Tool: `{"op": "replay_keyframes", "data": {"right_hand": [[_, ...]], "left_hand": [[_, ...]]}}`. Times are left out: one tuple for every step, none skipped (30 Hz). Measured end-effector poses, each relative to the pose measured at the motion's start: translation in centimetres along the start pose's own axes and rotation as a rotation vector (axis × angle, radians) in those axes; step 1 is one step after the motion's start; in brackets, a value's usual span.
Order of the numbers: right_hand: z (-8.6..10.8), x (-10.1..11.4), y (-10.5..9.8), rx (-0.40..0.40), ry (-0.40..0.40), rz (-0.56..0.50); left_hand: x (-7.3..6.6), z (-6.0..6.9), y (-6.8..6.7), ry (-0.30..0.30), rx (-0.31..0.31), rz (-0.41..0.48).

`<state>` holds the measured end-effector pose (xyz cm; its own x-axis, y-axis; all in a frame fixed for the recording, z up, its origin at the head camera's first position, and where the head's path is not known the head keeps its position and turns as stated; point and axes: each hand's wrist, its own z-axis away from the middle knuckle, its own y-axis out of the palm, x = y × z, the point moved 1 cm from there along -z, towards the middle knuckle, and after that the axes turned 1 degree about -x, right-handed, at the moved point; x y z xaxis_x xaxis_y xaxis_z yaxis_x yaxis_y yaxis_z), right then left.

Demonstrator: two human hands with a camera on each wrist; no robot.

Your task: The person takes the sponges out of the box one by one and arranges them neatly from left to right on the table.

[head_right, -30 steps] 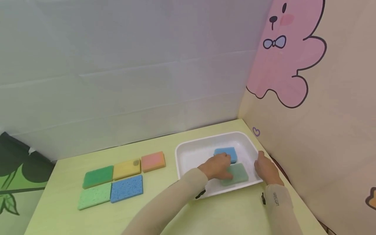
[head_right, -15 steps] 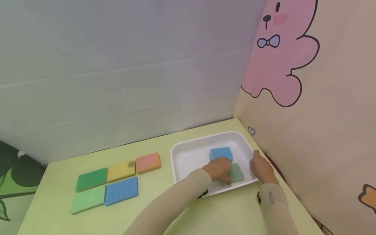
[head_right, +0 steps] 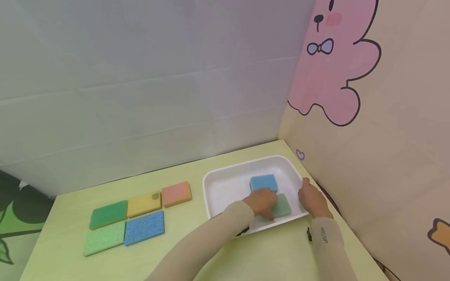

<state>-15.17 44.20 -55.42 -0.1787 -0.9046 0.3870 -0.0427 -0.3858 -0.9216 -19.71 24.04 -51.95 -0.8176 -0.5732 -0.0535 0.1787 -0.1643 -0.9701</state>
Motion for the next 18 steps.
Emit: {"op": "replay_keyframes", "data": {"right_hand": [[0.0,0.0,0.0,-0.001,-0.001,0.002],[0.0,0.0,0.0,-0.002,-0.001,0.003],[0.0,0.0,0.0,-0.001,0.0,0.005],[0.0,-0.1,0.0,0.001,0.002,0.004],[0.0,-0.1,0.0,0.003,0.005,0.003],[0.0,-0.1,0.0,0.005,0.01,0.002],[0.0,-0.2,0.0,0.009,0.014,0.002],[0.0,-0.2,0.0,0.012,0.017,0.0],[0.0,-0.2,0.0,0.017,0.022,-0.003],[0.0,-0.2,-0.1,0.02,0.024,-0.007],[0.1,-0.2,-0.1,0.023,0.025,-0.009],[0.1,-0.1,-0.2,0.028,0.029,-0.012],[0.1,-0.1,-0.2,0.03,0.03,-0.012],[0.1,-0.1,-0.3,0.033,0.033,-0.011],[0.1,-0.1,-0.4,0.036,0.036,-0.01],[0.1,-0.1,-0.5,0.038,0.038,-0.01],[0.0,-0.1,-0.5,0.038,0.039,-0.008],[0.0,-0.1,-0.5,0.038,0.04,-0.008]], "left_hand": [[0.0,0.0,0.0,0.004,-0.001,0.002],[0.0,0.0,-0.1,0.009,-0.001,0.003],[0.0,0.1,-0.1,0.013,-0.001,0.005],[-0.1,0.1,-0.2,0.017,-0.002,0.004],[-0.1,0.1,-0.2,0.021,-0.004,0.003],[-0.1,0.1,-0.3,0.022,-0.006,0.0],[-0.2,0.2,-0.3,0.023,-0.007,-0.005],[-0.2,0.2,-0.4,0.022,-0.01,-0.01],[-0.2,0.2,-0.5,0.02,-0.013,-0.014],[-0.2,0.3,-0.5,0.021,-0.015,-0.021],[-0.2,0.3,-0.6,0.018,-0.017,-0.021],[-0.2,0.4,-0.6,0.017,-0.02,-0.02],[-0.2,0.5,-0.7,0.015,-0.023,-0.018],[-0.1,0.6,-0.9,0.015,-0.027,-0.016],[-0.1,0.7,-1.0,0.018,-0.032,-0.017],[0.0,0.9,-1.3,0.021,-0.038,-0.016],[0.0,1.1,-1.5,0.024,-0.043,-0.015],[0.1,1.3,-1.7,0.029,-0.052,-0.019]]}}
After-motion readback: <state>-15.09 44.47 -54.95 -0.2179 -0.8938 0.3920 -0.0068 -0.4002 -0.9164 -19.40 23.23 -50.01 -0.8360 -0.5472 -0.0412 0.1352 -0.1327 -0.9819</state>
